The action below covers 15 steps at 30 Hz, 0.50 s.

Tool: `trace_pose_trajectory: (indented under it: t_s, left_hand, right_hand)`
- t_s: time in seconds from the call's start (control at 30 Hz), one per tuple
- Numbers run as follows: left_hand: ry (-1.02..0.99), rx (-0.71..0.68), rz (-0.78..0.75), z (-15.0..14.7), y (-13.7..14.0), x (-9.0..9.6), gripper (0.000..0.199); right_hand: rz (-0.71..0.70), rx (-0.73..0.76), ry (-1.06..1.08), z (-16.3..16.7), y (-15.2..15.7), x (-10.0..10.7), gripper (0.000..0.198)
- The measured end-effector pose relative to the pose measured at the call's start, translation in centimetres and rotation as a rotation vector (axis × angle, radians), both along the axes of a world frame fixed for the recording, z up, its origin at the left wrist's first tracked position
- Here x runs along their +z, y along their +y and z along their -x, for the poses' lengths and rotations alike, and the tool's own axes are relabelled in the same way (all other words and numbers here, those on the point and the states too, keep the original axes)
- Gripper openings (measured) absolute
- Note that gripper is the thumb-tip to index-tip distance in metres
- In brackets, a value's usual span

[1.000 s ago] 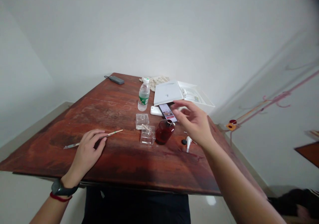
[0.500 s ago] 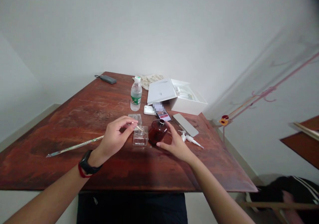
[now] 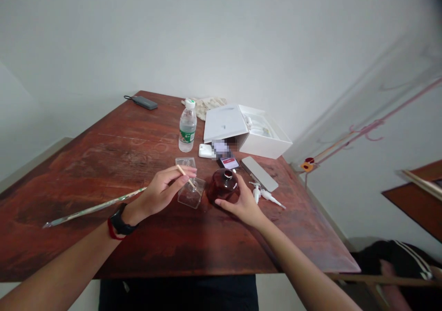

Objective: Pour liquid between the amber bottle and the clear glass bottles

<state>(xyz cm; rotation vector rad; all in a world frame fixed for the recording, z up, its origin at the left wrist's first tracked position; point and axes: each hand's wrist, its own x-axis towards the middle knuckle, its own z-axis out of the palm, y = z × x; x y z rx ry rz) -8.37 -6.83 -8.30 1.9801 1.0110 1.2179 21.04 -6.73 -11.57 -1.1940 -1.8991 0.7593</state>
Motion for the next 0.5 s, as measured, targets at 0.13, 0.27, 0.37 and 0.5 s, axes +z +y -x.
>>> trace_pose_trajectory:
  t_s: [0.13,0.27,0.37,0.5]
  left_hand:
    - [0.048,0.002,-0.011,0.2,0.0,-0.1,0.041]
    - [0.088,0.026,-0.037,-0.3,-0.3,-0.3,0.038]
    - [0.087,0.045,-0.001,-0.6,-0.6,-0.5,0.04]
    - [0.063,0.079,0.042,-0.6,-0.4,-0.6,0.042]
  right_hand:
    - [-0.064,0.001,-0.001,-0.7,-0.7,0.7,0.083]
    - [-0.093,0.057,-0.071,-2.2,-1.3,2.1,0.083]
    - [-0.123,0.126,-0.2,-3.3,-1.3,3.4,0.084]
    - [-0.129,0.221,-0.342,-3.7,-0.9,4.5,0.088]
